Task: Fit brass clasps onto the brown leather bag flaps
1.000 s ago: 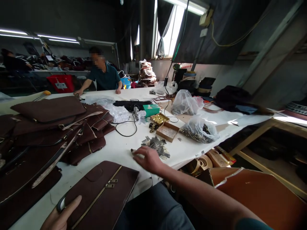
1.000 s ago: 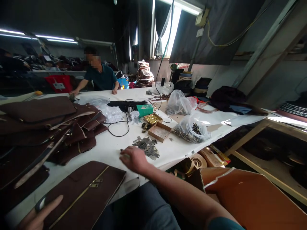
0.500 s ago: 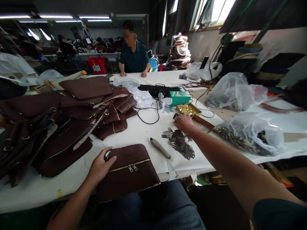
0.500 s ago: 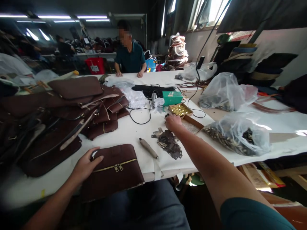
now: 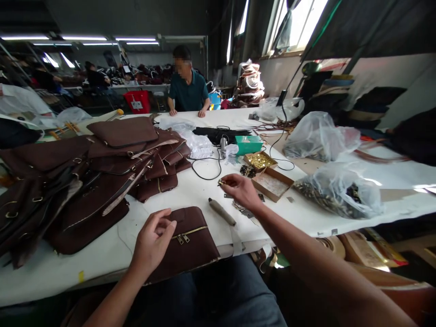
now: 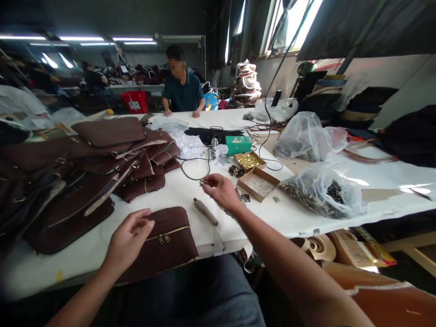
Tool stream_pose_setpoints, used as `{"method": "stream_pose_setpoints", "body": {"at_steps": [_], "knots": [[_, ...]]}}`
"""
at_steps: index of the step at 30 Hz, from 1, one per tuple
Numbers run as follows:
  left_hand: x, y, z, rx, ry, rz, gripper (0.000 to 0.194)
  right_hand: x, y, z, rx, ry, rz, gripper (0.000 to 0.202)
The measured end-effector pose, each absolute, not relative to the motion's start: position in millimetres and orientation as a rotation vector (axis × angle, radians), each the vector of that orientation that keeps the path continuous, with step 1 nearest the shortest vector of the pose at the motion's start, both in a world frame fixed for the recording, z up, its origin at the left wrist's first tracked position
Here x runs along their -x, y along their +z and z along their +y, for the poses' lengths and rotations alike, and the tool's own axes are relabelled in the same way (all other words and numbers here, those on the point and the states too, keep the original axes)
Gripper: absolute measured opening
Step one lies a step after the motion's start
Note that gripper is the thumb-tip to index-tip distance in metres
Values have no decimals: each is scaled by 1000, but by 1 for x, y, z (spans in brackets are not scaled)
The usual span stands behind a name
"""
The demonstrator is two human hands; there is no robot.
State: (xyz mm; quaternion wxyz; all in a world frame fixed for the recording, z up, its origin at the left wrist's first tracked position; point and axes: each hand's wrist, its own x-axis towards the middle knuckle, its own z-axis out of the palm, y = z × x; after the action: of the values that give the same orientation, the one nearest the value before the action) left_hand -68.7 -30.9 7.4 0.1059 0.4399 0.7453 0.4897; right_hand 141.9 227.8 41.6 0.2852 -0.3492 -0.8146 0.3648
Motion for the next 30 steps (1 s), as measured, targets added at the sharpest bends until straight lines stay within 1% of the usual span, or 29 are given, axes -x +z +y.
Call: {"method": "stream_pose_setpoints", "body": {"at_steps": [2, 3, 5, 7, 9, 10, 12, 17, 21, 24, 30], "knots": [[46, 18, -31, -1141, 1465, 1965, 52, -135, 40, 173, 713, 1571, -1753, 29], [36, 22, -32, -1119, 1481, 1881, 55, -132, 38, 147, 639, 1777, -1542, 29], [19, 29, -34, -1130, 1531, 1776, 53, -130, 32, 102, 561, 2074, -1189, 29], [7, 33, -39, -1170, 1586, 1741, 40, -130, 26, 71, 542, 2204, -986, 29], [1, 34, -44, -1195, 1627, 1730, 26, -132, 23, 54, 540, 2238, -916, 31], [-1, 33, -47, -1194, 1637, 1722, 22, -133, 22, 49, 537, 2248, -902, 31], [-3, 31, -54, -1161, 1654, 1684, 20, -136, 20, 43, 526, 2289, -868, 31], [-5, 29, -69, -960, 1660, 1559, 27, -140, 22, 34, 490, 2381, -818, 34], [-4, 35, -77, -793, 1635, 1511, 38, -139, 25, 26, 502, 2388, -859, 35], [-1, 37, -82, -781, 1617, 1544, 44, -138, 25, 21, 525, 2348, -911, 34], [7, 33, -92, -787, 1616, 1486, 43, -137, 30, 13, 478, 2256, -1011, 31]]}}
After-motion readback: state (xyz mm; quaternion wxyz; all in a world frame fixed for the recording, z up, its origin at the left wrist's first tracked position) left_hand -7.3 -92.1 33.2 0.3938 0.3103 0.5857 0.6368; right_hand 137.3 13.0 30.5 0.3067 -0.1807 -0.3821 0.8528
